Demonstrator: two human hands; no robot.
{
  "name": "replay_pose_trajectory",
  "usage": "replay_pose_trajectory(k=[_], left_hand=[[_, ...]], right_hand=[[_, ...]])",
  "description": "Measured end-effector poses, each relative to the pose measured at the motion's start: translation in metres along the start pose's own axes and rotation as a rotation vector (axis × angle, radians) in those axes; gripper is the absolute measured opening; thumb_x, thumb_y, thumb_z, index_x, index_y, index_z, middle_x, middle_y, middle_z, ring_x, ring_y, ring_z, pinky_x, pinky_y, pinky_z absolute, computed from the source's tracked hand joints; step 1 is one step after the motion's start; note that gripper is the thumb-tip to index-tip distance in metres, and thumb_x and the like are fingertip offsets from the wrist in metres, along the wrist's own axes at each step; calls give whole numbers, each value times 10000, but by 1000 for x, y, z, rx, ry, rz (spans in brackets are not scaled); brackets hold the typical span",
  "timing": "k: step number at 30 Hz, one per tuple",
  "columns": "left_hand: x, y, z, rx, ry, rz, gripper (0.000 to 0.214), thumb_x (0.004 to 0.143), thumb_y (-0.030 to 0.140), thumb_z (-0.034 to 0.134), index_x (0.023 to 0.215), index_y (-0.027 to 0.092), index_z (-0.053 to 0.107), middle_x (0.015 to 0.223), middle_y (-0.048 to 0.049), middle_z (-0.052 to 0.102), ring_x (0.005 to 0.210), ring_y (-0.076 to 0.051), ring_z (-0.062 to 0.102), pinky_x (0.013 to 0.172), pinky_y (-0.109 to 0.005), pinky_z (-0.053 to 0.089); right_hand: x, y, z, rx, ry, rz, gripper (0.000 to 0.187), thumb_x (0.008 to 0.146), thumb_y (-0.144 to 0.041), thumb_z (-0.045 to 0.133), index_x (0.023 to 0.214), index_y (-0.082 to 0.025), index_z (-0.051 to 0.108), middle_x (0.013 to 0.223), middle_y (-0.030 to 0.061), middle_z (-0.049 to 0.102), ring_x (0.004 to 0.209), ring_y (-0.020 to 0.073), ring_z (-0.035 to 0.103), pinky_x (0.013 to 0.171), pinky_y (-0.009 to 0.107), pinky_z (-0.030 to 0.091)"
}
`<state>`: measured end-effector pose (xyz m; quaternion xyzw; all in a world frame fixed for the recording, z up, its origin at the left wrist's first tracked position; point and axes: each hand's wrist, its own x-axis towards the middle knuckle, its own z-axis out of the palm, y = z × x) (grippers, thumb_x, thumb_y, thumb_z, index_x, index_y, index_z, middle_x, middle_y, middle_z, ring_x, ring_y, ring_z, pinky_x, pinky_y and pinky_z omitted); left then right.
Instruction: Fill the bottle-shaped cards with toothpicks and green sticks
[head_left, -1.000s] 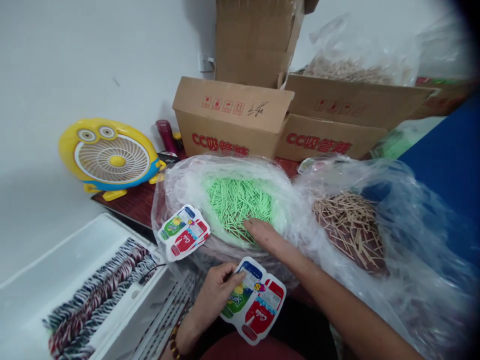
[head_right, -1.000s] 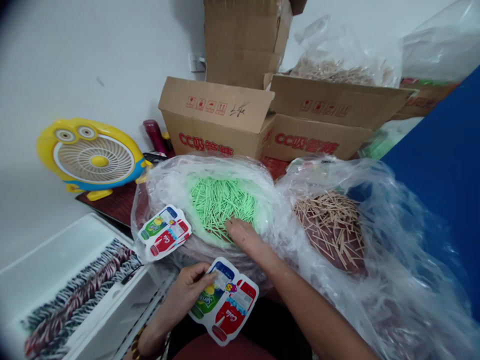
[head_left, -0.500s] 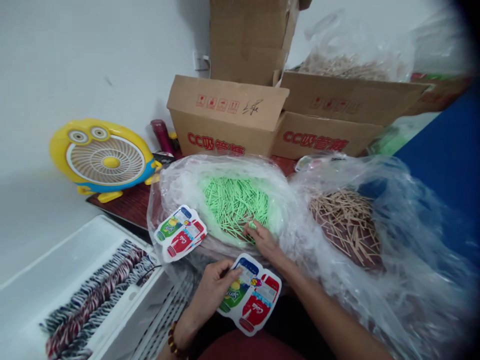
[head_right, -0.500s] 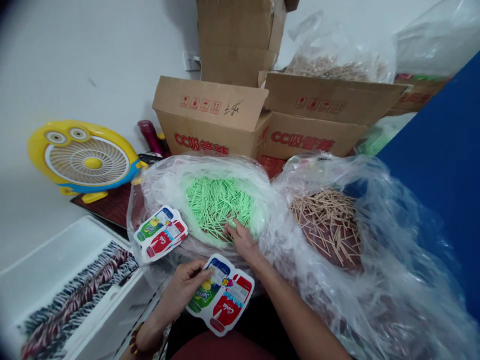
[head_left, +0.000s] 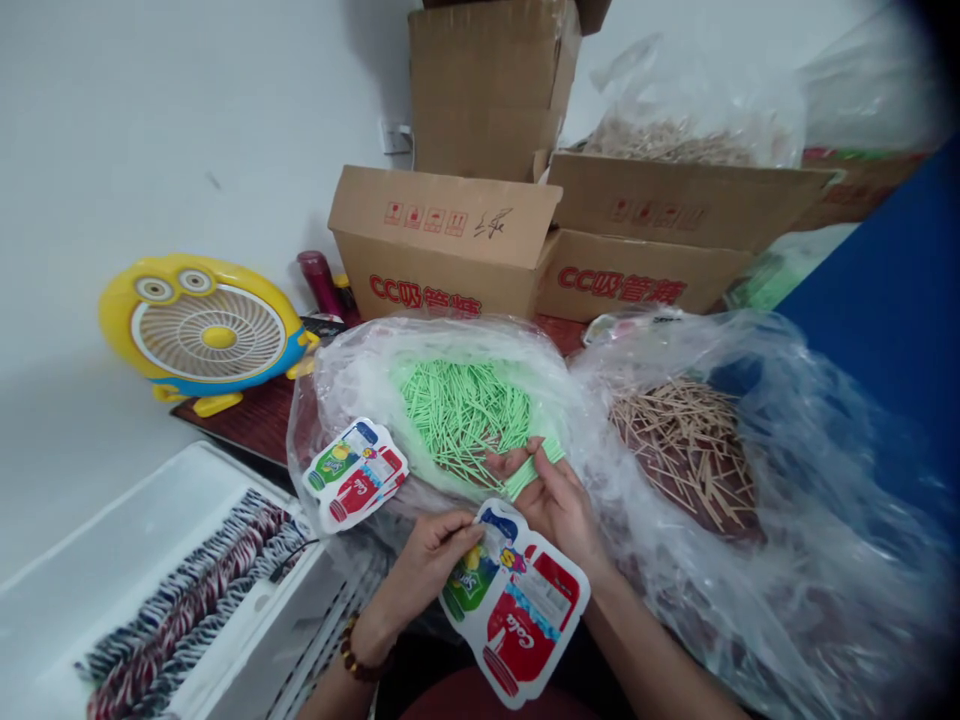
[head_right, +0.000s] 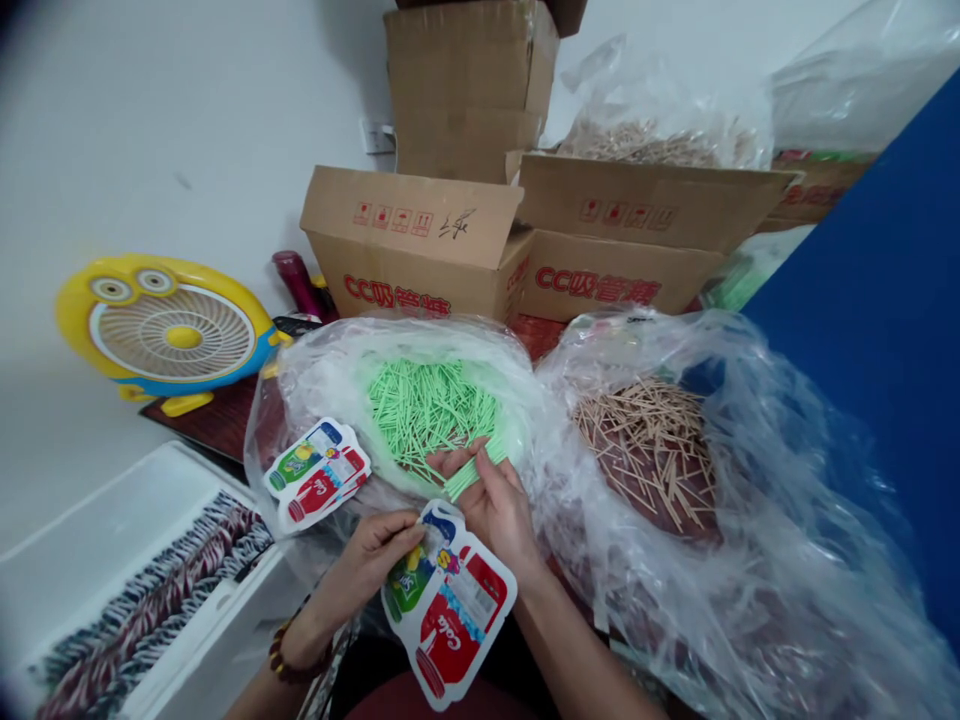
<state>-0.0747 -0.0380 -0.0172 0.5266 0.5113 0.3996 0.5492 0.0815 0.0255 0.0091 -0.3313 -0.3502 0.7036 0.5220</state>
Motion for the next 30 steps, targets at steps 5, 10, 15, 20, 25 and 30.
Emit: replay_pose_trajectory(k=[5,10,15,20,25,30], left_hand=[[2,3,3,-14,19,14,354,874,403,531,620,156,531,590,36,407,571,-104,334,521,-215,278],[4,-1,5,-32,40,18,335,878,402,531,655,153,543,593,43,376,566,-99,311,514,-217,267],[5,-5,6,-34,60,20,330,874,411,538,679,147,573,596,39,409,567,-101,333,524,-219,281],[6,-4,5,-109,33,-22,298,858,416,568,750,143,616,625,32,460,582,-104,369,540,-213,312],[12,-7,3,-236,33,-49,281,824,414,624,803,133,627,663,28,521,587,-95,422,556,-205,351],[22,-10,7,-368,65,-56,291,790,416,667,772,132,606,635,38,528,551,-79,433,538,-194,357]], right_hand=[[-13,2,5,58,86,81,249,828,-483,590,896,-251,535,905,22,717,923,253,676,732,374,535],[-22,3,-2,21,101,85,257,837,-492,574,902,-244,566,1012,45,709,894,249,675,649,340,524],[-26,0,-2,39,141,113,255,823,-482,601,913,-246,571,1008,42,714,775,225,678,577,314,504],[-24,-3,-3,-1,25,191,215,793,-396,652,943,-258,587,1134,24,684,806,209,679,624,301,522],[-13,-19,-9,-72,-209,130,275,828,-332,626,1095,-281,585,1305,41,591,1204,226,548,989,391,439],[-5,-37,-18,-644,-413,51,411,922,-403,476,1323,-320,497,1450,33,443,1348,224,382,1123,475,265]])
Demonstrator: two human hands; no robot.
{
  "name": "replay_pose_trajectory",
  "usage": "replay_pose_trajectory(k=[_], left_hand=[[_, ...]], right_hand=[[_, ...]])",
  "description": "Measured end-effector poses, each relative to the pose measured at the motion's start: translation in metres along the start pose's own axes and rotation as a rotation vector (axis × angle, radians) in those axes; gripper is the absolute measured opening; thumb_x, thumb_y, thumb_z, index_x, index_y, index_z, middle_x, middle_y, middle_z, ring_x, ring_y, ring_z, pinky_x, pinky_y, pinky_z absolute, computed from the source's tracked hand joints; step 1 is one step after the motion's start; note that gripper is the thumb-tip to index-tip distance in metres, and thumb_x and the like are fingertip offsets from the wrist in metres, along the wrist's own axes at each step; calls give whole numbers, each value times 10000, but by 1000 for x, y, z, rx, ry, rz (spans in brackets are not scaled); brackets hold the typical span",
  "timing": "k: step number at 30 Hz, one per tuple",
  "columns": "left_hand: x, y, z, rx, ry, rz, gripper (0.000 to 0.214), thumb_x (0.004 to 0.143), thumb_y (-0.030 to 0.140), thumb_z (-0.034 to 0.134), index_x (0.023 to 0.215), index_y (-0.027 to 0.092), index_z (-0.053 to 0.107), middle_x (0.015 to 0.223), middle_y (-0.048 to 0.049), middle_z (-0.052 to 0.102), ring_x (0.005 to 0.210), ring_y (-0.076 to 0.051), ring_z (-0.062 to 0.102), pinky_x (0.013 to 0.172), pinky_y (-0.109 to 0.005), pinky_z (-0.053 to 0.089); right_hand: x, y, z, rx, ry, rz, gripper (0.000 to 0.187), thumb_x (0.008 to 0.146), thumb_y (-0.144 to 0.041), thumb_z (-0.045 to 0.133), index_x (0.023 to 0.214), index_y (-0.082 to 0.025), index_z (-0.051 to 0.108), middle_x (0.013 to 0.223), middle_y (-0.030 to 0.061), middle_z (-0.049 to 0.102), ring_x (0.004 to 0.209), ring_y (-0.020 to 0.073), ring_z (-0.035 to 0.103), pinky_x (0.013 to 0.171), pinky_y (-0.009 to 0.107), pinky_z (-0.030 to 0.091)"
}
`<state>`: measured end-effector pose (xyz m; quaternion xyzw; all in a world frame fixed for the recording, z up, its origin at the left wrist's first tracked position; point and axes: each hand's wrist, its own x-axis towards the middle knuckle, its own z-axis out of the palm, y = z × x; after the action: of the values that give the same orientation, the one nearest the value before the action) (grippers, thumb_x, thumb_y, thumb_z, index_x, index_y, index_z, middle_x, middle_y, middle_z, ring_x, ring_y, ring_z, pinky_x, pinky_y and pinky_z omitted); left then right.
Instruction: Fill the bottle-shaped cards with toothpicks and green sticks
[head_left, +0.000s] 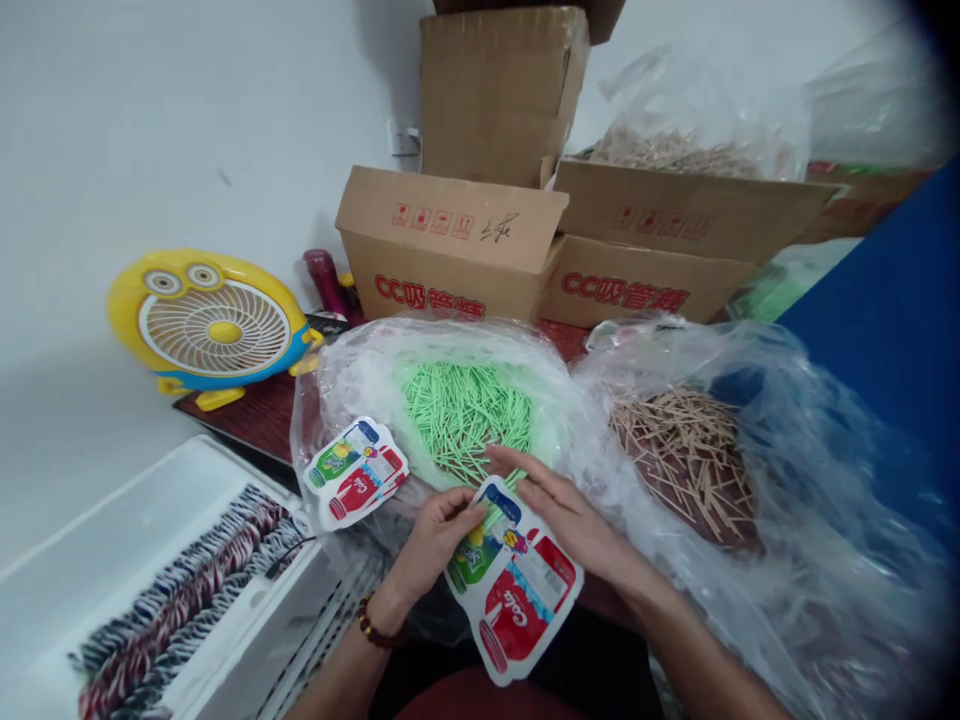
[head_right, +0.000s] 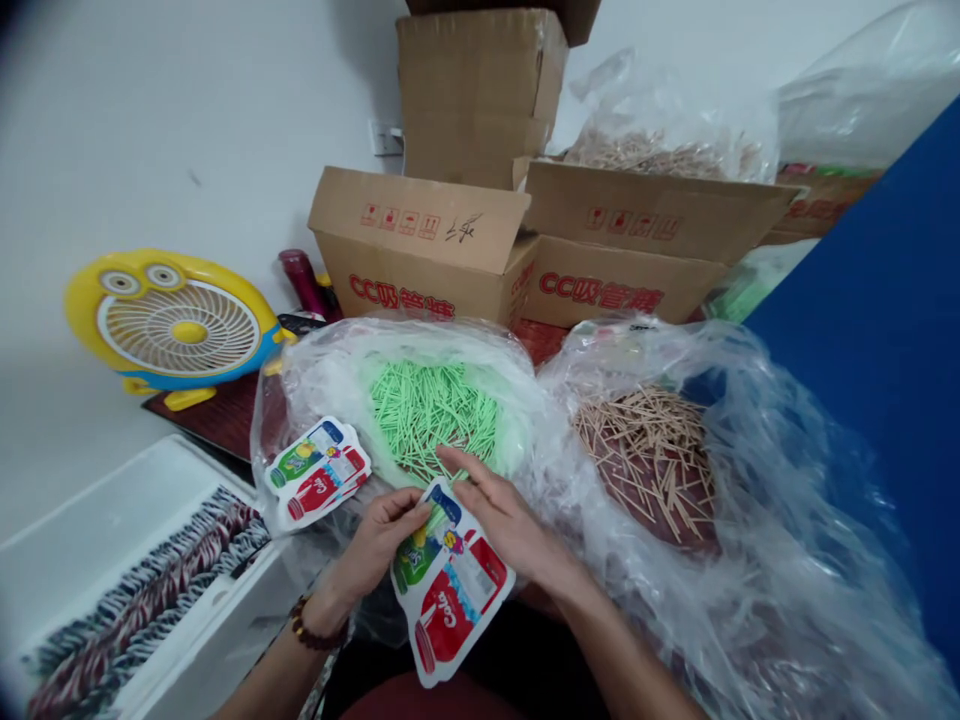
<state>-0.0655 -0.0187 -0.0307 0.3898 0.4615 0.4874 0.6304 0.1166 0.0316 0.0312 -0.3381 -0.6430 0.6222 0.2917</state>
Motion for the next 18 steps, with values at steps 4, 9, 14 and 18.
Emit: replay_pose_trajectory(k=[4,9,14,18], left_hand=[[7,-1,4,-79,1,-11,292,753,404,709,740,130,605,621,39,538,542,-74,448,533,-191,362],[10,2,2,-139,48,35,266,745,394,717,763,136,653,675,18,605,599,-98,513,593,-214,411],[11,8,2,-164,-28,83,282,706,330,758,906,140,704,819,-27,692,742,-148,599,726,-257,469],[13,13,9,-158,-42,45,232,705,275,765,879,134,705,809,-25,713,700,-141,612,707,-262,482]], right_hand=[[1,-5,-9,-390,-179,-19,594,887,-407,535,1438,-302,342,1530,31,294,1403,223,273,1155,471,177],[1,-13,-27,-465,-118,-36,392,861,-361,573,1244,-277,578,1148,38,677,1015,229,626,866,352,478],[-2,-24,-38,-696,-47,-114,209,882,-346,538,770,-230,670,645,-20,639,580,134,547,541,225,364],[2,-32,-36,-771,-32,-146,212,886,-338,527,763,-226,659,624,-25,619,558,127,521,543,229,334]])
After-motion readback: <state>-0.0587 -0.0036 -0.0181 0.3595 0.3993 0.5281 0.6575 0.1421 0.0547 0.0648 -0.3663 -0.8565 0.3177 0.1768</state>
